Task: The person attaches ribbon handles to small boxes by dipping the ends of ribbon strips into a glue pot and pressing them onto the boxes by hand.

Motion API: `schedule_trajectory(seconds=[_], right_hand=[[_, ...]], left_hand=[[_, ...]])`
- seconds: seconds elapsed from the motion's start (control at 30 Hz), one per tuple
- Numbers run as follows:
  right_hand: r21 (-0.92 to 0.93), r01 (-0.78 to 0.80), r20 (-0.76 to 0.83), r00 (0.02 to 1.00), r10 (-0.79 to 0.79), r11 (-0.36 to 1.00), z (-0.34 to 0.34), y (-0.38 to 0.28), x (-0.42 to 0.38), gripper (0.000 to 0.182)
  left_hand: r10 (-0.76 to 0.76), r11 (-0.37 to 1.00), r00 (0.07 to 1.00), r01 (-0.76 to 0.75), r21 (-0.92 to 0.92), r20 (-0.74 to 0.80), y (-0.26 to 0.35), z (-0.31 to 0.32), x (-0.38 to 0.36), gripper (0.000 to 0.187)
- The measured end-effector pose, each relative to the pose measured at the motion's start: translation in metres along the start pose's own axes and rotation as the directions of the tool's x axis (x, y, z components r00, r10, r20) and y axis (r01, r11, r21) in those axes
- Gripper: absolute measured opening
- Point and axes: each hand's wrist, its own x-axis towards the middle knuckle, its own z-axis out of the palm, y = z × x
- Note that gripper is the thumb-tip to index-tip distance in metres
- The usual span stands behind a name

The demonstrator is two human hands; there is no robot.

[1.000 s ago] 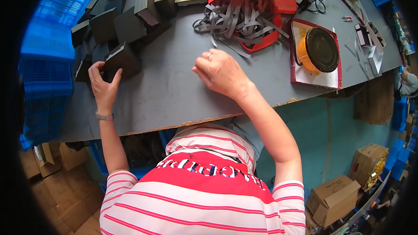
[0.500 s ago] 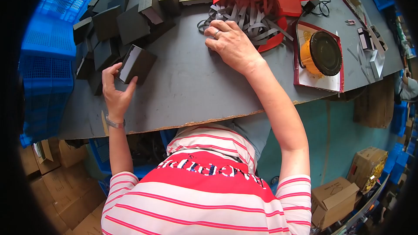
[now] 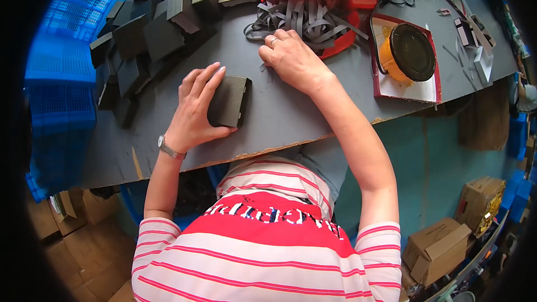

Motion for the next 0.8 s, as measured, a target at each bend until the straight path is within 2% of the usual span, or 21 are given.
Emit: schedule_trajectory(seconds=[0.03,0.1,0.13,0.2,0.23,0.3,0.37,0.43,0.47,0.5,0.57,0.63,0.73,0.8], right_hand=[[-0.023,0.013,-0.044,0.999,-0.014,1.000,-0.001,-0.001,-0.001,0.010],[0.168,0.085,-0.251,0.967,-0.041,0.982,-0.009,-0.010,-0.007,0.013],[0.314,0.122,-0.363,0.932,0.000,0.942,-0.017,-0.019,-0.011,0.015],[0.678,0.052,-0.307,0.926,0.218,0.733,-0.033,-0.038,-0.034,0.014],[0.831,0.030,-0.258,0.905,0.338,0.556,-0.043,-0.050,-0.046,0.011],[0.877,-0.118,-0.104,0.900,0.423,0.466,-0.064,-0.054,-0.075,0.009],[0.900,-0.246,-0.007,0.817,0.577,0.359,-0.075,-0.049,-0.104,0.007],[0.929,-0.309,0.062,0.671,0.739,0.202,-0.085,-0.039,-0.138,0.009],[0.935,-0.302,0.033,0.594,0.804,0.185,-0.086,-0.029,-0.155,0.007],[0.940,-0.309,0.018,0.472,0.881,0.147,-0.089,-0.018,-0.168,0.008],[0.965,-0.253,0.021,0.307,0.951,0.061,-0.106,0.001,-0.190,0.011],[0.967,-0.249,-0.003,0.206,0.978,0.055,-0.119,0.014,-0.201,0.014],[0.978,-0.203,0.072,0.163,0.984,-0.038,-0.127,0.031,-0.208,0.013],[0.971,-0.231,0.093,0.139,0.986,-0.059,-0.130,0.037,-0.205,0.014]], left_hand=[[0.009,1.000,1.000,-0.009,0.003,0.003,-0.001,0.001,0.005,0.108],[0.044,0.998,0.993,-0.039,-0.054,0.110,-0.005,0.007,0.014,0.107],[0.054,0.994,0.993,-0.044,-0.096,0.107,-0.005,0.010,0.018,0.106],[0.078,0.988,0.994,-0.066,-0.141,0.080,0.000,0.013,0.026,0.107],[0.081,0.979,0.995,-0.068,-0.192,0.060,0.005,0.016,0.030,0.108],[0.114,0.964,0.993,-0.115,-0.239,-0.019,0.015,0.026,0.041,0.109],[0.154,0.934,0.987,-0.161,-0.319,-0.048,0.028,0.034,0.053,0.107],[0.227,0.905,0.973,-0.228,-0.359,-0.045,0.042,0.041,0.067,0.107],[0.255,0.887,0.965,-0.256,-0.383,-0.055,0.048,0.046,0.073,0.107],[0.286,0.868,0.957,-0.279,-0.410,-0.047,0.052,0.052,0.079,0.105],[0.344,0.858,0.938,-0.332,-0.392,-0.042,0.062,0.059,0.089,0.102],[0.377,0.849,0.926,-0.358,-0.389,-0.029,0.070,0.063,0.096,0.098],[0.406,0.845,0.914,-0.379,-0.376,-0.008,0.075,0.066,0.098,0.096],[0.392,0.860,0.920,-0.366,-0.356,0.002,0.076,0.066,0.097,0.095]])
